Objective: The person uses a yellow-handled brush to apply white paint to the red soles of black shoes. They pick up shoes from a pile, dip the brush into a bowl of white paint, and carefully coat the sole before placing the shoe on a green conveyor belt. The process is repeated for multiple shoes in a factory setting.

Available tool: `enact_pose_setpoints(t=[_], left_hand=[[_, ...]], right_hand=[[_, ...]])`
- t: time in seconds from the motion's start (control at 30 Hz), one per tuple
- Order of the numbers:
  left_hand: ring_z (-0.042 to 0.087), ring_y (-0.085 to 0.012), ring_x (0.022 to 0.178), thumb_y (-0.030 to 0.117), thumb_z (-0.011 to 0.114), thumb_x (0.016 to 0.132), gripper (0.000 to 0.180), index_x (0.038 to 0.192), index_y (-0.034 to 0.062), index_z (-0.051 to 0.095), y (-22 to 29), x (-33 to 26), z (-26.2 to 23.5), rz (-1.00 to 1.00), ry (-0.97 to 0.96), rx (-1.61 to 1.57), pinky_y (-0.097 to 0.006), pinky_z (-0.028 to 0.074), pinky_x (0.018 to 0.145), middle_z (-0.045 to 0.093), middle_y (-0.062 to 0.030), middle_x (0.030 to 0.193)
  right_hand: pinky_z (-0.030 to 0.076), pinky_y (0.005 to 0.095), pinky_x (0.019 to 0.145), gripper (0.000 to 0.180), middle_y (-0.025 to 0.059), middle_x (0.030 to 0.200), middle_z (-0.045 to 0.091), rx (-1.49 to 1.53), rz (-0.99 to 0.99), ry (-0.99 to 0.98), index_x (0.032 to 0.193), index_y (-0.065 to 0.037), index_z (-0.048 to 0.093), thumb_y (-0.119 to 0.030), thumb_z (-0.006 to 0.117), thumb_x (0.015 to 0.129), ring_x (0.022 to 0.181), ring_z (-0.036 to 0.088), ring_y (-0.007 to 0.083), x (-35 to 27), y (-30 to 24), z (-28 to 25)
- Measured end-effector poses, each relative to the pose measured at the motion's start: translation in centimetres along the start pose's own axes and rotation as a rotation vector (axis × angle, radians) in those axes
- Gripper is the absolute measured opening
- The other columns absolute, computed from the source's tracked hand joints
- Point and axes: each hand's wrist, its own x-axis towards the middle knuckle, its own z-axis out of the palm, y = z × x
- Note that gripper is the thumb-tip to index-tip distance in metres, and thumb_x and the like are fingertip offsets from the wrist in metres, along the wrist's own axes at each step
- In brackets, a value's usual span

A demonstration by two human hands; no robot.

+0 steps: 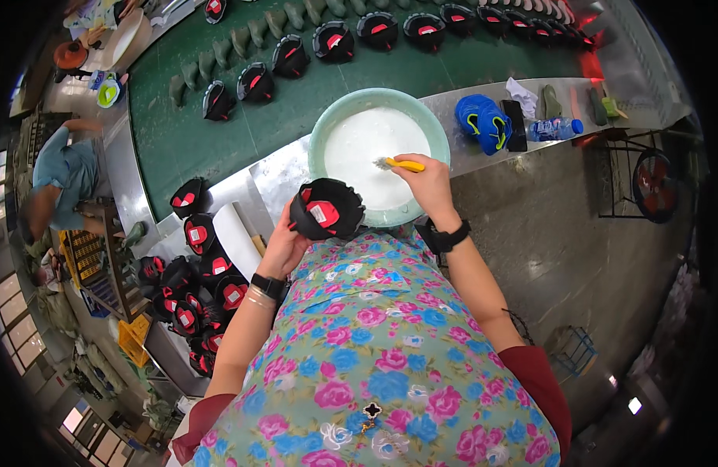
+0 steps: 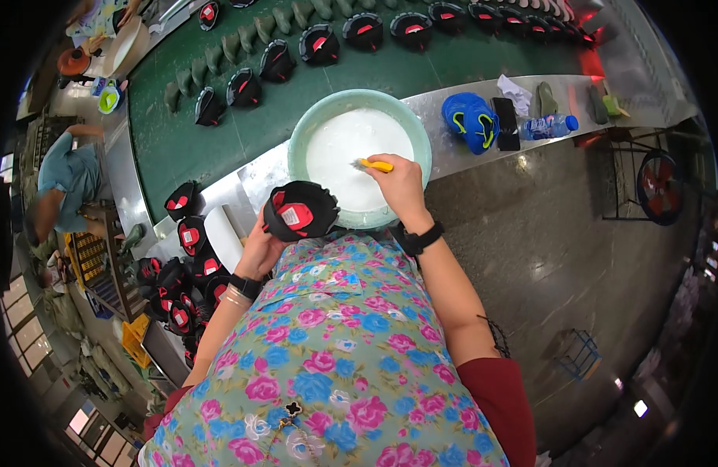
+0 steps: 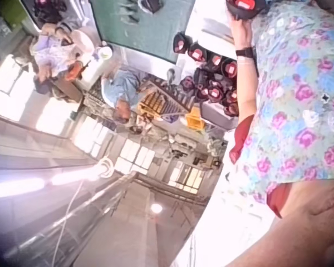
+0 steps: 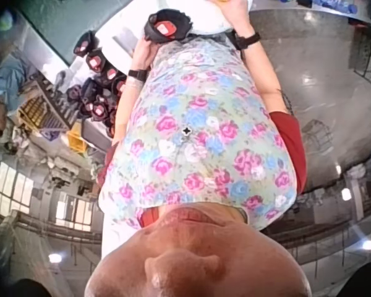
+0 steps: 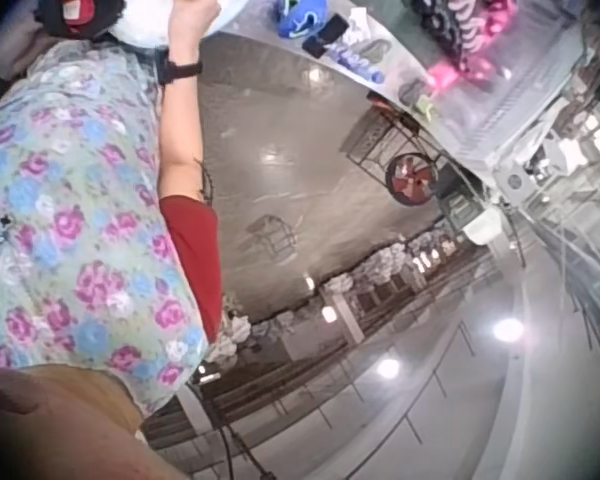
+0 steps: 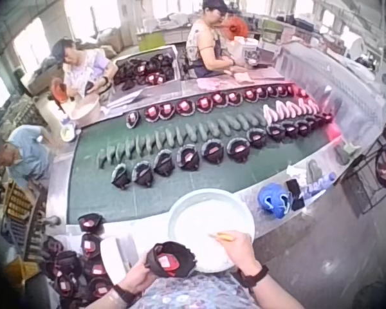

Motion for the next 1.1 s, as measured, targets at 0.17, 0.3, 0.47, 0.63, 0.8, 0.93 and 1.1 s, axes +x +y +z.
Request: enact_pose_setpoints(t=[0.17,0.3,0.47,0.63,0.8,0.93,1.1], left_hand=[[0.056,-0.0280,0.127,0.004,0.047,0.101,0.053,0.151,0.0139,0.031,0.2,2.7,2.3,-0.044,-0.125,0.005,-0.047,0.055,0.098,0.046,-0.0121,0.146],[0.058,-0.0257,0.124,0.003,0.048,0.100,0.054,0.150,0.0151,0.034,0.8,3.8,3.5,-0.051,-0.134,0.036,-0.043,0.057,0.095,0.048,-0.0110,0.145],[0.061,-0.0238,0.120,-0.004,0.048,0.096,0.057,0.149,0.0132,0.037,1.1,4.6,4.1,0.077,-0.101,0.113,-0.039,0.057,0.095,0.054,-0.0115,0.139],[0.055,-0.0222,0.128,-0.006,0.050,0.094,0.056,0.146,0.0114,0.041,1.8,4.9,5.1,0.191,-0.089,0.290,-0.038,0.052,0.104,0.051,-0.0087,0.143],[0.057,-0.0220,0.125,-0.009,0.048,0.092,0.057,0.146,0.0116,0.042,2.8,5.1,6.0,0.263,-0.061,0.252,-0.036,0.054,0.101,0.053,-0.0088,0.141],[0.068,-0.0239,0.105,0.002,0.044,0.095,0.046,0.141,0.0065,0.046,3.5,5.3,4.9,0.193,-0.199,0.081,-0.034,0.060,0.085,0.062,-0.0135,0.126],[0.069,-0.0210,0.071,0.036,0.031,0.103,0.048,0.129,0.0031,0.054,3.7,5.9,5.3,-0.223,0.223,-0.269,-0.026,0.055,0.048,0.069,-0.0157,0.108]], right_hand=[[0.054,0.0273,0.077,0.022,0.0103,0.093,0.075,0.288,-0.050,-0.227,0.098,-0.003,0.076,-0.008,0.081,0.078,0.084,0.071,0.0164,-0.1,-7.7,-2.7],[0.054,0.0276,0.072,0.020,0.0111,0.089,0.075,0.225,-0.079,-0.096,0.096,-0.002,0.076,-0.008,0.081,0.078,0.080,0.071,0.0169,0.3,-6.8,-2.8],[0.053,0.0329,0.058,0.029,0.0143,0.065,0.068,-0.165,0.092,-0.021,0.084,0.002,0.074,-0.025,0.080,0.078,0.057,0.067,0.0235,-0.5,-5.6,-3.2],[0.050,0.0335,0.050,0.038,0.0121,0.057,0.065,0.108,0.288,-0.061,0.075,0.006,0.071,-0.032,0.080,0.079,0.049,0.064,0.0208,-1.1,-8.7,-4.5],[0.051,0.0317,0.054,0.034,0.0115,0.060,0.067,0.111,0.225,-0.112,0.077,0.005,0.071,-0.027,0.080,0.079,0.053,0.066,0.0197,-0.9,-9.2,-5.2],[0.052,0.0307,0.057,0.025,0.0117,0.064,0.069,-0.064,0.101,0.029,0.081,0.001,0.073,-0.024,0.080,0.079,0.058,0.068,0.0196,0.1,-7.2,-5.5],[0.053,0.0293,0.066,0.015,0.0099,0.085,0.074,0.243,-0.142,-0.029,0.090,-0.001,0.075,-0.008,0.080,0.078,0.071,0.070,0.0198,0.8,-10.1,-5.3]])
